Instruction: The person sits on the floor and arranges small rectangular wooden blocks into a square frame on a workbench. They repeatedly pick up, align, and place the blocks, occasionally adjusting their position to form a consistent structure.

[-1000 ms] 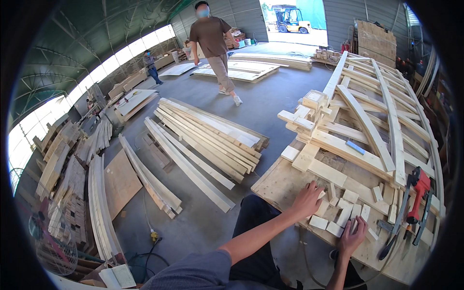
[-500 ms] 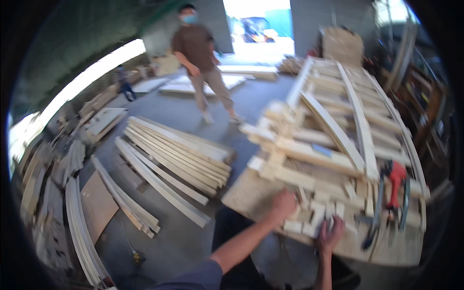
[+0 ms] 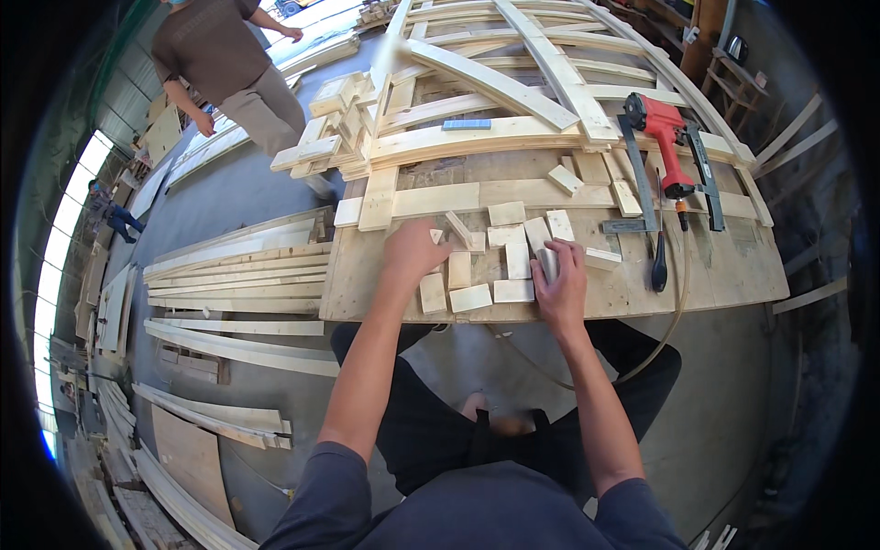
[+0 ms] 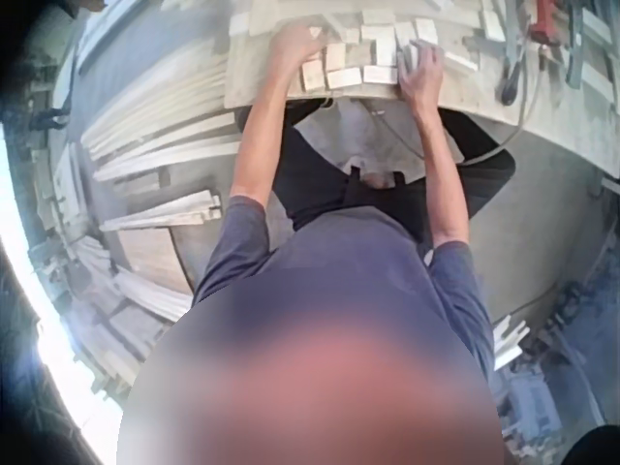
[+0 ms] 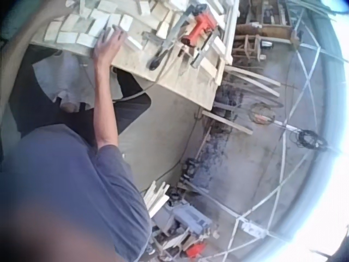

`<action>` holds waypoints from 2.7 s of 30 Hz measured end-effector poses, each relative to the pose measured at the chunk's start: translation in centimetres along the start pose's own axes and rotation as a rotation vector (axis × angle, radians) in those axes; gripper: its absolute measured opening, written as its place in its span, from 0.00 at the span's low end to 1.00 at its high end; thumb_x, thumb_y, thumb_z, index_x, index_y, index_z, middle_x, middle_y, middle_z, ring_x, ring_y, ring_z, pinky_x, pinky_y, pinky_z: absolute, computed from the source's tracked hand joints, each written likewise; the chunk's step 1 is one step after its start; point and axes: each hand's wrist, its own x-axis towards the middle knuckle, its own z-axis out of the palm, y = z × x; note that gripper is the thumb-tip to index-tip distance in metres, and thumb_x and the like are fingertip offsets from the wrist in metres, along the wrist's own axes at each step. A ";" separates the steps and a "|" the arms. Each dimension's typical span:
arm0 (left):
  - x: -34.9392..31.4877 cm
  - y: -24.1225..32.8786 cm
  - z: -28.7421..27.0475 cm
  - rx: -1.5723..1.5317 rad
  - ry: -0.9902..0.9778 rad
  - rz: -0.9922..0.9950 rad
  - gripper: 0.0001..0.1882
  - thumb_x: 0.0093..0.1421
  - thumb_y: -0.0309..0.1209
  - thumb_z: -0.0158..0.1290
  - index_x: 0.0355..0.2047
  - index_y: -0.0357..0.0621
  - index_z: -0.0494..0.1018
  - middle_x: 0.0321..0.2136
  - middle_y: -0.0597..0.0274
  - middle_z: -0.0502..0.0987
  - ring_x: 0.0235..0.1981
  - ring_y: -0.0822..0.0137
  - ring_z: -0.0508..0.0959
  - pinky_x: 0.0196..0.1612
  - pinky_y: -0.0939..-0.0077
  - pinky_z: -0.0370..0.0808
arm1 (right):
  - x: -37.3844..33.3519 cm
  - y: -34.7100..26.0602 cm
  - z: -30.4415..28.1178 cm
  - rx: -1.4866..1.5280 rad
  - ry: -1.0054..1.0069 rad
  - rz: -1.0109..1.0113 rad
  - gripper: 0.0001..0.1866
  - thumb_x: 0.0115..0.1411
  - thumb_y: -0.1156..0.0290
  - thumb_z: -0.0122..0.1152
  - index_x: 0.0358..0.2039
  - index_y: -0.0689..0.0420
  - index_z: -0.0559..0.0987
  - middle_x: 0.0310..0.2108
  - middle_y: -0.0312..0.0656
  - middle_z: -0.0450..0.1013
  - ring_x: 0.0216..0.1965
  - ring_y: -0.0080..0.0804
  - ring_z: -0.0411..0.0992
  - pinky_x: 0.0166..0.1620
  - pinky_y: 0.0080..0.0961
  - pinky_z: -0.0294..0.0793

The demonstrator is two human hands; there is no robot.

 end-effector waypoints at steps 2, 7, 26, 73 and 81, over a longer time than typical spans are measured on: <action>-0.1 -0.3 -0.6 -0.030 0.010 -0.003 0.28 0.56 0.47 0.71 0.54 0.51 0.86 0.51 0.50 0.88 0.54 0.49 0.87 0.56 0.54 0.83 | 0.1 -0.1 0.1 0.001 -0.007 -0.002 0.21 0.64 0.75 0.75 0.56 0.61 0.80 0.56 0.56 0.75 0.58 0.59 0.76 0.61 0.47 0.78; 0.0 0.3 -2.1 -0.241 0.297 0.168 0.27 0.60 0.44 0.69 0.58 0.50 0.83 0.52 0.47 0.86 0.55 0.45 0.85 0.59 0.53 0.82 | 0.2 -0.7 0.0 0.007 -0.034 -0.010 0.21 0.64 0.76 0.74 0.56 0.62 0.80 0.56 0.56 0.75 0.59 0.59 0.76 0.62 0.47 0.77; 0.8 4.1 4.4 -0.025 0.113 0.359 0.41 0.68 0.51 0.66 0.75 0.49 0.65 0.58 0.42 0.73 0.62 0.38 0.76 0.65 0.45 0.76 | 0.0 -0.5 -0.1 0.019 -0.059 0.034 0.18 0.63 0.78 0.73 0.52 0.63 0.79 0.56 0.57 0.74 0.60 0.61 0.75 0.64 0.47 0.75; -3.9 -4.5 -0.9 -0.129 0.150 0.089 0.27 0.60 0.30 0.63 0.60 0.53 0.73 0.56 0.45 0.73 0.57 0.36 0.78 0.60 0.43 0.80 | 0.0 -0.4 -0.1 0.001 -0.071 0.012 0.17 0.61 0.79 0.71 0.50 0.63 0.80 0.55 0.57 0.74 0.60 0.60 0.74 0.64 0.48 0.75; -9.1 -2.2 -0.6 -0.103 0.058 0.177 0.34 0.60 0.28 0.60 0.69 0.55 0.69 0.55 0.45 0.74 0.60 0.37 0.77 0.62 0.44 0.78 | 0.1 -0.6 -0.1 -0.010 -0.053 0.009 0.16 0.61 0.78 0.71 0.50 0.63 0.80 0.54 0.57 0.74 0.60 0.60 0.74 0.64 0.48 0.75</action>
